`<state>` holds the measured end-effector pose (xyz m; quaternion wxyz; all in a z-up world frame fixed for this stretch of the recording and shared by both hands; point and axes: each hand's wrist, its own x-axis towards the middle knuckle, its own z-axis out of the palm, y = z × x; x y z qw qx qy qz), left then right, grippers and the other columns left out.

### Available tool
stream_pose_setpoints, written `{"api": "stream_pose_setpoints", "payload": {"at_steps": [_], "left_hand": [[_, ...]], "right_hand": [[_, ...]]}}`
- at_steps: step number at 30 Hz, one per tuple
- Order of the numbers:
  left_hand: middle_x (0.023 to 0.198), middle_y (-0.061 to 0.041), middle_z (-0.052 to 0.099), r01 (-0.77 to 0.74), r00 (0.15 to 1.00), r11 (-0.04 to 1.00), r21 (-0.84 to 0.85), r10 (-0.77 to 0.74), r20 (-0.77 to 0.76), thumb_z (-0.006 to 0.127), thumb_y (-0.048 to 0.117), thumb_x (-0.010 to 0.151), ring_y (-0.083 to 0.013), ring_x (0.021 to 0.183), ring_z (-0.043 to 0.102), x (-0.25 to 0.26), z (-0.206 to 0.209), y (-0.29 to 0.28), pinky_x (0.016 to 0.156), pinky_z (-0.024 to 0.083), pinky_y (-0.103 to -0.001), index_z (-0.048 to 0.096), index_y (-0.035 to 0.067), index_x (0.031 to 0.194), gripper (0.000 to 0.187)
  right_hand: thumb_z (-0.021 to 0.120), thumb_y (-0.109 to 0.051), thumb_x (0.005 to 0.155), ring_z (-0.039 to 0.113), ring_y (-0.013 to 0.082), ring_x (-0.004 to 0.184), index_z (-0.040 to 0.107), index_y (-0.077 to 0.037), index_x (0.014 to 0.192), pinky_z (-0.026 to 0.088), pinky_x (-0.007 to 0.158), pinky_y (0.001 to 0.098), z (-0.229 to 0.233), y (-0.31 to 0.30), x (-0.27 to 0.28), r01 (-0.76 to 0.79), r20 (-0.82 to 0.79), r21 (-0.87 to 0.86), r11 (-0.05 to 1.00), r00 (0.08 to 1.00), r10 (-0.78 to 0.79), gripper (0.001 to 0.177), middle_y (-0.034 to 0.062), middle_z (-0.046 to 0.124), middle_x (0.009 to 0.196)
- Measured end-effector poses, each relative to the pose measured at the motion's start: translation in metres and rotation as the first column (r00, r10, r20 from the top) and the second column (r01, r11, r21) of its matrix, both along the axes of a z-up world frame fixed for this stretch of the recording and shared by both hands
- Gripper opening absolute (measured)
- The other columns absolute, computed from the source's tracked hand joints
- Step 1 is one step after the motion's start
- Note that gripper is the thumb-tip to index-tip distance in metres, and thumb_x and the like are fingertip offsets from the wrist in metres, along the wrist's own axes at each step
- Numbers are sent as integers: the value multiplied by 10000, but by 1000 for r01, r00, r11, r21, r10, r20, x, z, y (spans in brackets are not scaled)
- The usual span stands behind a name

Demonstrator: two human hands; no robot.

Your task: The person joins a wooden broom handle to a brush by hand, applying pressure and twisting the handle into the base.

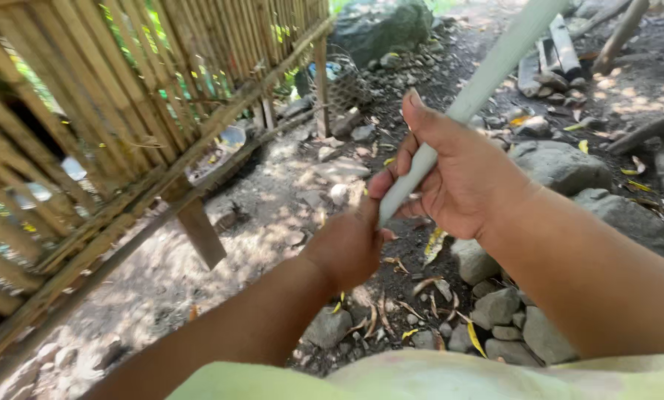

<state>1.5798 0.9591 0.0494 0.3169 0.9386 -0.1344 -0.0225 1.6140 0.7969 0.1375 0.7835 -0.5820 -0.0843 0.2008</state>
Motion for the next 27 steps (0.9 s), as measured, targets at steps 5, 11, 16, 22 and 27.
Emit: {"api": "stream_pose_setpoints", "payload": {"at_steps": [5,11,16,22,27], "left_hand": [[1152,-255,675,82,993,996,-43,-78,93,558,224,954,-445,1031,671,90,-14,-16,877,517,-530,263,60,1515,655],[1208,-259,648,193,978,981,-8,-192,87,549,232,954,-453,1069,644,202,-26,-19,898,504,-533,263,56,1525,663],[1261,-240,635,272,962,960,72,-273,15,529,266,979,-425,1118,651,302,-42,-1,947,518,-499,300,74,1504,604],[1292,-216,612,330,936,944,26,-323,-139,522,232,957,-419,1149,622,405,-48,33,968,493,-493,183,112,1574,715],[1262,-177,654,375,905,927,-8,-368,-214,513,183,930,-383,1151,645,475,-43,42,972,506,-471,298,153,1535,643]], "right_hand": [[575,-573,951,732,324,758,599,-61,702,593,690,478,-2,-15,60,59,124,-39,997,991,-54,569,180,704,737],[535,-549,997,746,306,785,607,-85,717,579,698,450,-16,-20,148,179,120,-7,984,977,-177,547,164,725,764],[521,-553,1009,760,315,803,597,-98,715,580,697,454,-28,-1,241,268,56,-15,963,962,-267,547,163,722,752],[516,-569,976,751,332,849,608,-84,721,585,734,519,-45,32,352,202,-128,3,979,971,-200,557,178,749,800],[540,-576,957,735,375,817,608,-86,706,563,682,659,-53,38,413,222,-226,127,967,955,-190,554,163,731,762]]}}
